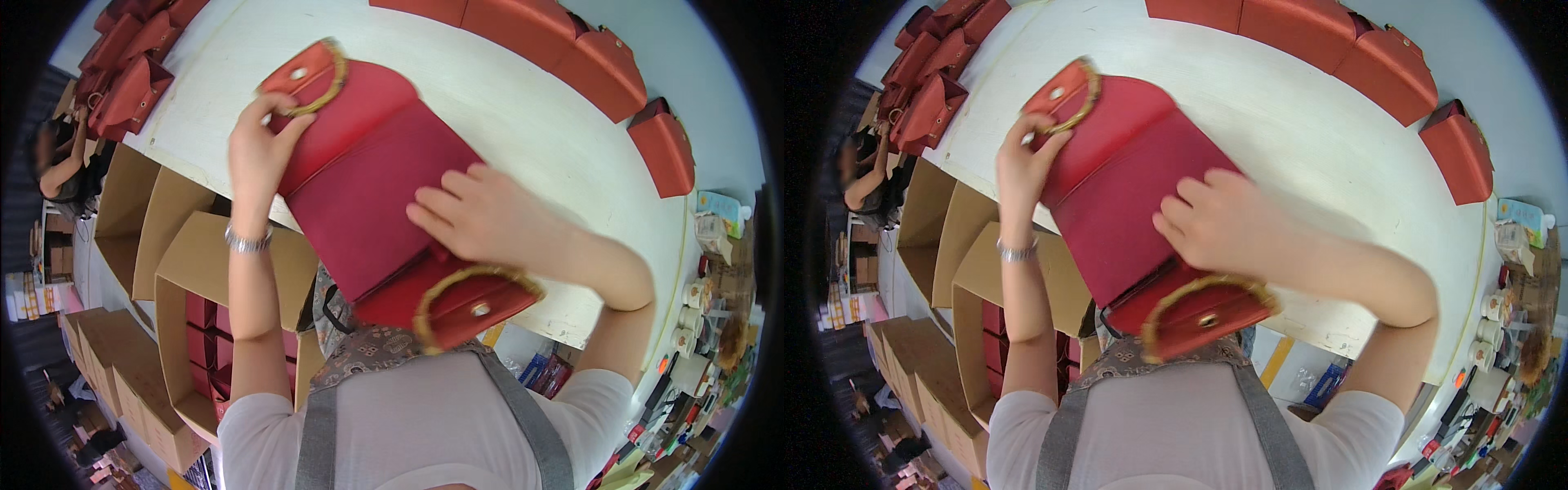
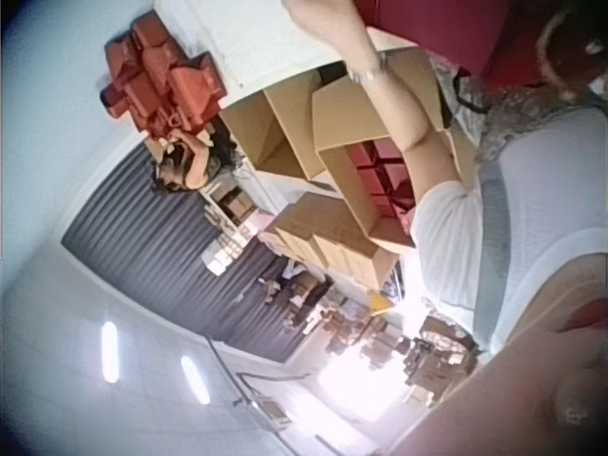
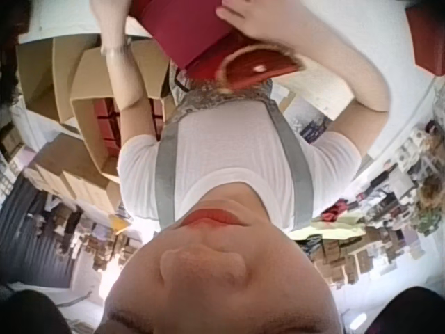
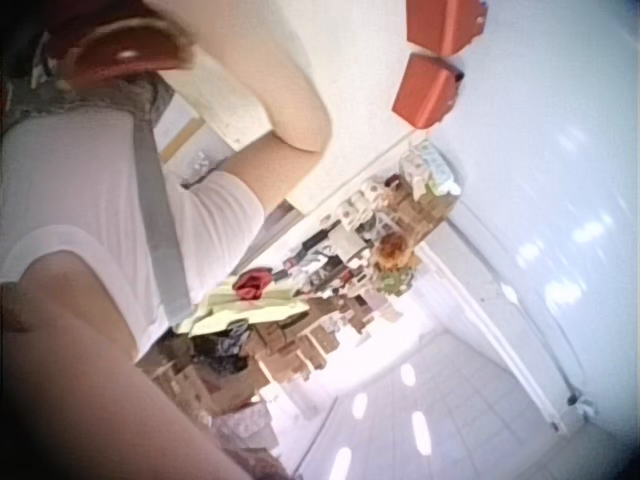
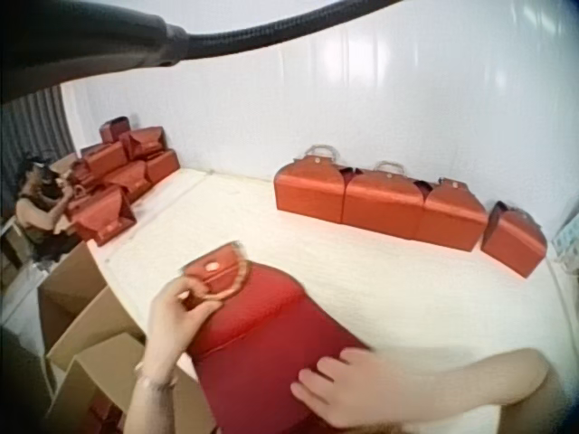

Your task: The person repeatedly opens red handbag-shaped boxes, places small gold-wrapped items inside, closes the boxes, and sets them on a table. The process is repeated for multiple identical boxes in a warehouse-like room with stacked cardboard boxes.

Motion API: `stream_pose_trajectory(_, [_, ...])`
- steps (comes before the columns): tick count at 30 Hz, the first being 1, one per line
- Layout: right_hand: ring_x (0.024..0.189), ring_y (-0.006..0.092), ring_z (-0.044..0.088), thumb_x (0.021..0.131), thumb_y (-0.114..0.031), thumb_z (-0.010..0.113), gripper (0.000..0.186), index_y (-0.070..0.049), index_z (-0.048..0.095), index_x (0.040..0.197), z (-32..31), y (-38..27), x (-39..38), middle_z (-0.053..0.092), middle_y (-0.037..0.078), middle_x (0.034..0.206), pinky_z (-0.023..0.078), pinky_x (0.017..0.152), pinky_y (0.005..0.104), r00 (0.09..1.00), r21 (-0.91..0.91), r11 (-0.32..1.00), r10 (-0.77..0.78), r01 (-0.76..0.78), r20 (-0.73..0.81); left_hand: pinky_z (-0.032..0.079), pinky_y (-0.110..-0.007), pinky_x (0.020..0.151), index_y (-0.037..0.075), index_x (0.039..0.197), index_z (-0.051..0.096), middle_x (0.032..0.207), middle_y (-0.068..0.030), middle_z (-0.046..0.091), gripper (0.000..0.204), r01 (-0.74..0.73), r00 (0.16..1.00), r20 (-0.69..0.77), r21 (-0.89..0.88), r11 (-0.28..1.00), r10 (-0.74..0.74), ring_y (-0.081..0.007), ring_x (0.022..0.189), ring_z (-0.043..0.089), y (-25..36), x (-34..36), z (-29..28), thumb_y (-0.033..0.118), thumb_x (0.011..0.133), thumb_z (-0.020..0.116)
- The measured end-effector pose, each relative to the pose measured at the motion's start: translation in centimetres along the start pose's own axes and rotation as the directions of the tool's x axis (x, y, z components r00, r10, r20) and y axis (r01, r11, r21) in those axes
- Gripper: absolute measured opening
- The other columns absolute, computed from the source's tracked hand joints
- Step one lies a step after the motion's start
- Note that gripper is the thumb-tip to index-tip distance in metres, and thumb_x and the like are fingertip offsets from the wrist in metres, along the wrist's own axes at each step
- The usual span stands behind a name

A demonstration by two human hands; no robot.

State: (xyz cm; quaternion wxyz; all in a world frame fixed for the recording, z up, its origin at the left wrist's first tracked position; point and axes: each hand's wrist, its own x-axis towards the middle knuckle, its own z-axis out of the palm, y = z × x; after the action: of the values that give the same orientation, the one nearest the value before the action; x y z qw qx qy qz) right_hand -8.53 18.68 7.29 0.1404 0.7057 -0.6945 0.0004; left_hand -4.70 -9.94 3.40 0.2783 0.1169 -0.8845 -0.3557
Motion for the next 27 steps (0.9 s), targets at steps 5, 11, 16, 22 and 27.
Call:
stream_pose_trajectory(5, [0.071, 0.0223, 0.062, 0.074, -0.017, 0.066, 0.018, -0.007, 0.068, 0.088, -2.6, 7.6, 4.4, 0.055, 0.007, 0.081, 0.049, 0.056, 0.0360, 0.998, 0.034, 0.998, -0.055, 0.056, -0.041, 0.052, -0.025, 0.061, 0.002, 0.099, 0.068, 0.083, -0.0067, 0.068, 0.020, 0.353, 0.886, 0.373, -0.161, 0.922, -0.275, -0.0096, 0.073, 0.064, 6.3, -9.2, -7.6, 0.002, 0.079, 0.071])
stream_pose_trajectory(11, [0.071, 0.0279, 0.067, 0.069, -0.011, 0.069, 0.008, -0.003, 0.068, 0.067, -4.4, 7.5, 10.8, 0.060, 0.012, 0.090, 0.054, 0.057, 0.0363, 0.994, -0.224, 0.968, -0.106, 0.112, 0.039, 0.054, -0.032, 0.063, 0.003, 0.099, 0.070, 0.088, -0.0149, 0.068, 0.023, -0.266, 0.929, 0.264, -0.007, 0.964, 0.259, -0.0285, 0.073, 0.067, 9.4, -13.7, -5.6, 0.003, 0.076, 0.071])
stream_pose_trajectory(16, [0.078, 0.0266, 0.064, 0.082, -0.008, 0.057, 0.023, -0.009, 0.066, 0.102, -3.0, 4.8, 10.5, 0.061, 0.010, 0.100, 0.052, 0.065, 0.0371, 0.980, -0.077, 0.993, 0.079, -0.094, -0.181, 0.046, -0.032, 0.092, -0.001, 0.110, 0.061, 0.115, -0.0132, 0.064, 0.026, -0.230, 0.957, -0.255, -0.370, 0.900, 0.140, -0.0206, 0.106, 0.060, 4.4, -3.3, -2.3, 0.015, 0.090, 0.062])
stream_pose_trajectory(22, [0.103, 0.0351, 0.059, 0.072, -0.026, 0.074, 0.070, -0.011, 0.046, 0.134, -1.6, -1.8, 6.4, 0.062, 0.015, 0.115, 0.045, 0.092, 0.0391, 0.876, 0.292, 0.926, 0.337, -0.241, -0.345, 0.043, -0.027, 0.076, 0.000, 0.100, 0.056, 0.086, -0.0031, 0.055, 0.037, 0.048, 0.996, -0.010, -0.796, 0.604, -0.092, -0.0119, 0.079, 0.051, -4.1, -1.0, 1.4, 0.036, 0.100, 0.047])
stream_pose_trajectory(27, [0.083, 0.0300, 0.067, 0.089, -0.022, 0.060, 0.030, -0.008, 0.063, 0.115, 0.9, -0.6, -0.6, 0.069, 0.011, 0.090, 0.053, 0.074, 0.0370, 0.794, 0.334, 0.740, 0.606, -0.583, 0.045, 0.038, -0.030, 0.058, 0.012, 0.068, 0.038, 0.067, 0.0005, 0.037, 0.050, -0.022, 0.980, -0.090, -0.934, 0.358, -0.175, -0.0143, 0.061, 0.033, -2.5, -8.9, -2.3, 0.052, 0.098, 0.039])
